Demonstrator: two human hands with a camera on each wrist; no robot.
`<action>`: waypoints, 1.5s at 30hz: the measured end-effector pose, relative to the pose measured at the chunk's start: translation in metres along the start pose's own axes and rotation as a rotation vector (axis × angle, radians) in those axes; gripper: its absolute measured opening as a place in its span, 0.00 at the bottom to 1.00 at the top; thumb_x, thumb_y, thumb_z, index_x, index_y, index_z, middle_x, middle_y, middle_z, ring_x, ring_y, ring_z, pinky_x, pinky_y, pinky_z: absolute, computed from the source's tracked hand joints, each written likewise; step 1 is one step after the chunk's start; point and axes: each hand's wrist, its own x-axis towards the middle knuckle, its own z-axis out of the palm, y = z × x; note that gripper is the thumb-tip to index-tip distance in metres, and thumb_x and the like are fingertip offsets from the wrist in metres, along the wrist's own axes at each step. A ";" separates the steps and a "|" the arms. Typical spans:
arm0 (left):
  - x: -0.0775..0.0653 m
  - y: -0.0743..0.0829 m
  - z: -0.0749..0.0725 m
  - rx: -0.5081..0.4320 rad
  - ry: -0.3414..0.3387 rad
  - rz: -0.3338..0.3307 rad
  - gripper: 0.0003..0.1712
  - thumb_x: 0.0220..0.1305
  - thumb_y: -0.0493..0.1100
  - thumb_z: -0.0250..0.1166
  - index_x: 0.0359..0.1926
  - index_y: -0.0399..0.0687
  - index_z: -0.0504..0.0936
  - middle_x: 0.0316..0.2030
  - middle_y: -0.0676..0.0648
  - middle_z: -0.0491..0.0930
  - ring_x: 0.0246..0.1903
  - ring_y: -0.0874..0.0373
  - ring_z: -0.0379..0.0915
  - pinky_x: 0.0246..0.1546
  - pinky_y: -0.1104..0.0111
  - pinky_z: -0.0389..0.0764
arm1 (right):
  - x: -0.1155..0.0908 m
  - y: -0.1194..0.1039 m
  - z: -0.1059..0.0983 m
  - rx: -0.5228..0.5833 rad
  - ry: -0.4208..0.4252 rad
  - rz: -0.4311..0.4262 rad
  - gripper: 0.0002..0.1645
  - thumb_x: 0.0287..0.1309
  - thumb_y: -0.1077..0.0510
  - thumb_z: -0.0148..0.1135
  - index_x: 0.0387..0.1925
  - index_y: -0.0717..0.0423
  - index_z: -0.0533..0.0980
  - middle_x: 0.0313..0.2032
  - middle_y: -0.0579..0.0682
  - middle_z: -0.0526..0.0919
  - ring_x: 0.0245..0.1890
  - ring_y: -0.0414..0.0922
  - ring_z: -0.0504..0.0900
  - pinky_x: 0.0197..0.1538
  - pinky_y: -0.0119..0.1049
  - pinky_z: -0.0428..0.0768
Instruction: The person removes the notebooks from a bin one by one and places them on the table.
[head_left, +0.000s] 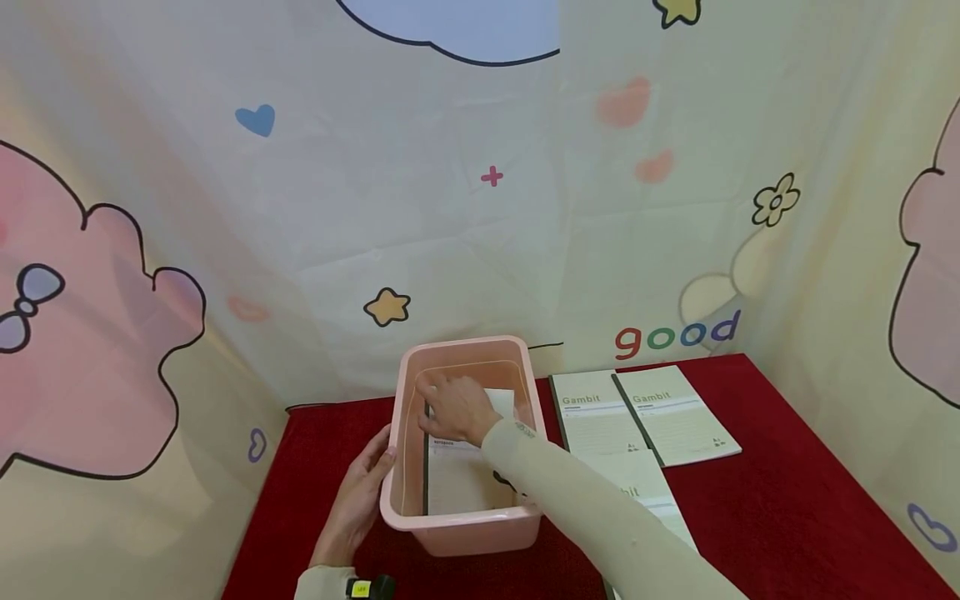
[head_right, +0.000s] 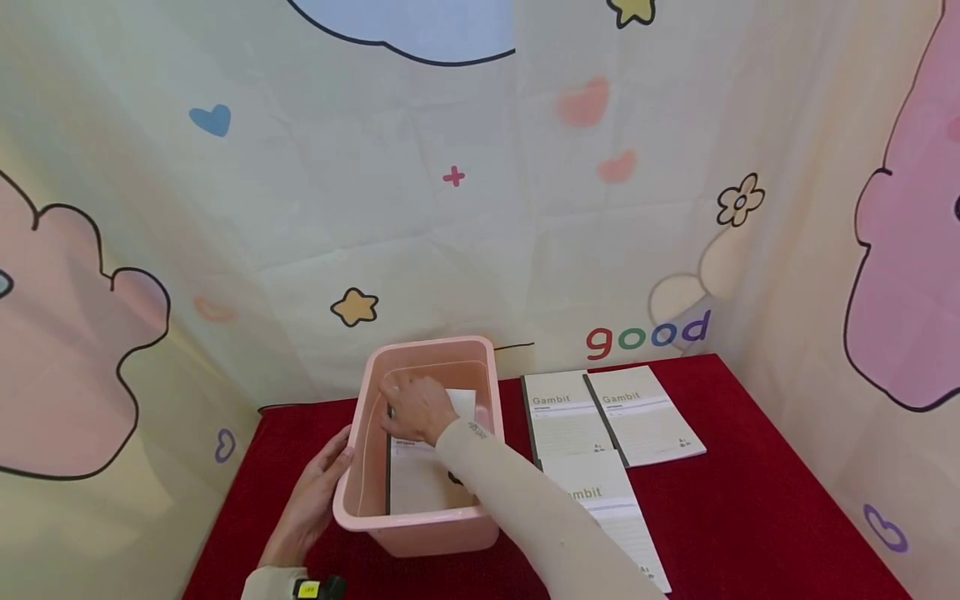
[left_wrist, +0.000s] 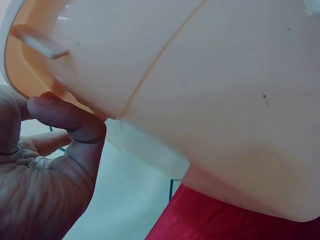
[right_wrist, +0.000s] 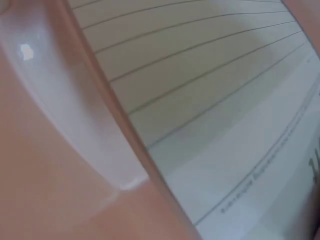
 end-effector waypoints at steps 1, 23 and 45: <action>0.000 0.000 0.000 0.003 0.002 0.002 0.34 0.74 0.52 0.53 0.76 0.54 0.54 0.74 0.43 0.57 0.71 0.41 0.58 0.65 0.47 0.69 | 0.001 0.001 -0.001 -0.008 0.026 -0.005 0.18 0.63 0.38 0.50 0.44 0.46 0.69 0.26 0.45 0.71 0.16 0.38 0.67 0.14 0.26 0.61; -0.001 0.002 0.001 -0.008 -0.009 -0.006 0.35 0.74 0.54 0.53 0.76 0.55 0.53 0.75 0.45 0.54 0.73 0.45 0.54 0.69 0.48 0.63 | 0.016 0.012 -0.037 -0.163 0.272 -0.156 0.21 0.65 0.39 0.45 0.47 0.48 0.68 0.34 0.45 0.73 0.28 0.40 0.68 0.23 0.26 0.66; 0.000 0.000 0.002 -0.013 0.009 -0.008 0.34 0.74 0.52 0.53 0.76 0.55 0.54 0.74 0.44 0.57 0.71 0.44 0.59 0.68 0.48 0.66 | 0.024 0.050 -0.134 -0.150 0.506 -0.237 0.17 0.60 0.41 0.51 0.38 0.49 0.72 0.27 0.45 0.69 0.23 0.39 0.66 0.23 0.29 0.67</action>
